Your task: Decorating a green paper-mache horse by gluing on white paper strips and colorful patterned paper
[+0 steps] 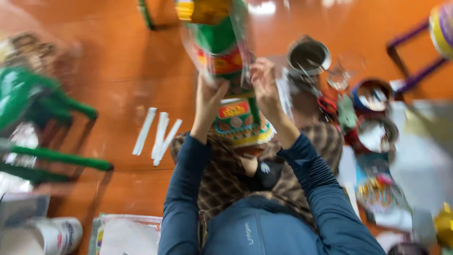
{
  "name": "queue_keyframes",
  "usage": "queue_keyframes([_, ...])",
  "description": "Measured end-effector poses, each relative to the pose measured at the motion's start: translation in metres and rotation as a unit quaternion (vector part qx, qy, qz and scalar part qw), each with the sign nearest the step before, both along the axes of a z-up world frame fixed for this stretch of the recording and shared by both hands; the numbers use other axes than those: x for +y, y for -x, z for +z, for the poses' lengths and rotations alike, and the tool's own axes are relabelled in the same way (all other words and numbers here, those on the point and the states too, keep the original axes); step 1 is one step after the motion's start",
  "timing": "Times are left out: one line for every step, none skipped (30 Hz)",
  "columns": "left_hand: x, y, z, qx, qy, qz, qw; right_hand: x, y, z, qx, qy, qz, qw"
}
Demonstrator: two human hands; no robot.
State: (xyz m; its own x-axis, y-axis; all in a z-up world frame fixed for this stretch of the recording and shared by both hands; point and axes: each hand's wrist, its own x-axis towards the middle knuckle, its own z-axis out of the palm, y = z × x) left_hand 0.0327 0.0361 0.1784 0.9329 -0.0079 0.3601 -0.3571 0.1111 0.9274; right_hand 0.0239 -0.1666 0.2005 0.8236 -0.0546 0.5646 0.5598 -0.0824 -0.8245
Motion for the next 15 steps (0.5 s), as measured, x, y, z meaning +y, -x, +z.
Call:
queue_keyframes([0.003, 0.011, -0.019, 0.014, -0.002, -0.022, 1.000, -0.021, 0.004, -0.032, 0.014, -0.002, -0.022, 1.000])
queue_keyframes([0.006, 0.024, -0.041, 0.074, -0.040, -0.022, 0.996, -0.044, 0.016, -0.069, 0.107, 0.007, -0.074, 0.991])
queue_keyframes([0.009, 0.036, -0.063, 0.131, -0.082, -0.023, 0.988, -0.067, 0.031, -0.106, 0.201, 0.012, -0.124, 0.972])
queue_keyframes([0.022, 0.035, -0.106, 0.146, -0.088, -0.055, 0.984, -0.098, 0.046, -0.125, 0.219, 0.005, -0.153, 0.964])
queue_keyframes([0.036, 0.034, -0.148, 0.156, -0.198, -0.024, 0.967, -0.129, 0.064, -0.144, 0.266, 0.060, -0.228, 0.935])
queue_keyframes([0.048, 0.036, -0.192, 0.159, -0.307, 0.004, 0.938, -0.160, 0.089, -0.163, 0.316, 0.116, -0.296, 0.894])
queue_keyframes([0.052, 0.043, -0.197, 0.169, -0.314, -0.030, 0.934, -0.193, 0.113, -0.183, 0.339, 0.110, -0.319, 0.878])
queue_keyframes([0.054, 0.042, -0.201, 0.148, -0.314, -0.013, 0.938, -0.225, 0.133, -0.201, 0.300, 0.087, -0.362, 0.878])
queue_keyframes([0.058, 0.040, -0.203, 0.126, -0.312, 0.004, 0.942, -0.256, 0.157, -0.217, 0.259, 0.067, -0.405, 0.874])
queue_keyframes([0.048, 0.042, -0.194, 0.130, -0.315, -0.023, 0.940, -0.285, 0.182, -0.243, 0.271, 0.066, -0.426, 0.861])
queue_keyframes([0.040, 0.042, -0.183, 0.156, -0.303, -0.029, 0.940, -0.312, 0.210, -0.268, 0.281, 0.058, -0.458, 0.841])
queue_keyframes([0.036, 0.044, -0.171, 0.184, -0.293, -0.031, 0.938, -0.336, 0.236, -0.292, 0.289, 0.050, -0.486, 0.823])
queue_keyframes([0.033, 0.041, -0.182, 0.187, -0.297, -0.053, 0.935, -0.349, 0.264, -0.297, 0.300, 0.047, -0.501, 0.810])
queue_keyframes([0.030, 0.038, -0.192, 0.204, -0.286, -0.058, 0.935, -0.361, 0.287, -0.302, 0.331, 0.045, -0.541, 0.771])
queue_keyframes([0.027, 0.033, -0.201, 0.220, -0.275, -0.063, 0.934, -0.372, 0.310, -0.306, 0.362, 0.041, -0.579, 0.729])
